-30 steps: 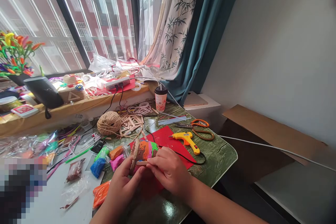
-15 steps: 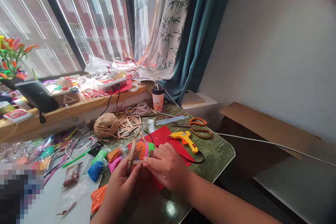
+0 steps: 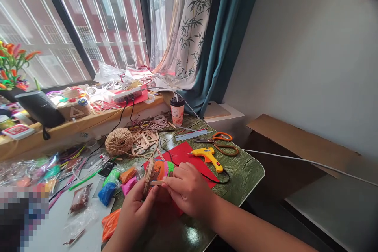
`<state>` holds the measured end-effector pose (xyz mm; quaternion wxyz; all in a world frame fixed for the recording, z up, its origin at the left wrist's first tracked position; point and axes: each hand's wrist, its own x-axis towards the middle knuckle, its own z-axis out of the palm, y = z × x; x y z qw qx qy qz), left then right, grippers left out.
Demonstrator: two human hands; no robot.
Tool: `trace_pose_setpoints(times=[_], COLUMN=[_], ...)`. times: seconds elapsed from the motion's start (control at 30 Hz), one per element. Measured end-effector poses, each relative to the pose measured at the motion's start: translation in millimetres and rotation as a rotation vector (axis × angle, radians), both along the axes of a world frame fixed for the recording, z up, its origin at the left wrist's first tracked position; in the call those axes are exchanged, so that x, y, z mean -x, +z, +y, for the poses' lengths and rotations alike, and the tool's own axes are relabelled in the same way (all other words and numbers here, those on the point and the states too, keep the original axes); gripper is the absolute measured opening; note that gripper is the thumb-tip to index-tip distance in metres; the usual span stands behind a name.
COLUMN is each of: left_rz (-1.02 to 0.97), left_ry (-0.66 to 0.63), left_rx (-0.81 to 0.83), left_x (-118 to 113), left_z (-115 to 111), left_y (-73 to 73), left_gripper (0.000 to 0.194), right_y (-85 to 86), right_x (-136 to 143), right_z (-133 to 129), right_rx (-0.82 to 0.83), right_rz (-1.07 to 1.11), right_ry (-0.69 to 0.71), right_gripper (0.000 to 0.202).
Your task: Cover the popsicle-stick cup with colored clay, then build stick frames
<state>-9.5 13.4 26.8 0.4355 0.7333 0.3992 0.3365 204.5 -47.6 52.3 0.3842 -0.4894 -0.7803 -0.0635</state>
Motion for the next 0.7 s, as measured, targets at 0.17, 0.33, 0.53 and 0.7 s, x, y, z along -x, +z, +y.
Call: trace_pose_setpoints(times=[0.17, 0.33, 0.53, 0.7], left_rz=[-0.066, -0.118, -0.094, -0.077], left_ry=[0.044, 0.090, 0.093, 0.098], left_rx=[0.041, 0.067, 0.066, 0.049], left_x=[-5, -11, -11, -11], left_z=[-6, -11, -11, -12], left_y=[0.2, 0.9, 5.5, 10.0], left_gripper=[0.040, 0.038, 0.037, 0.035], right_y=[-3.1, -5.3, -3.9, -0.8], right_x=[2, 2, 3, 2], right_z=[1, 2, 3, 5], right_rx=[-0.005, -0.006, 0.073, 0.181], right_rz=[0.030, 0.077, 0.215, 0.371], right_ry=[-0.002, -0.001, -0.001, 0.027], right_gripper=[0.026, 0.025, 0.020, 0.015])
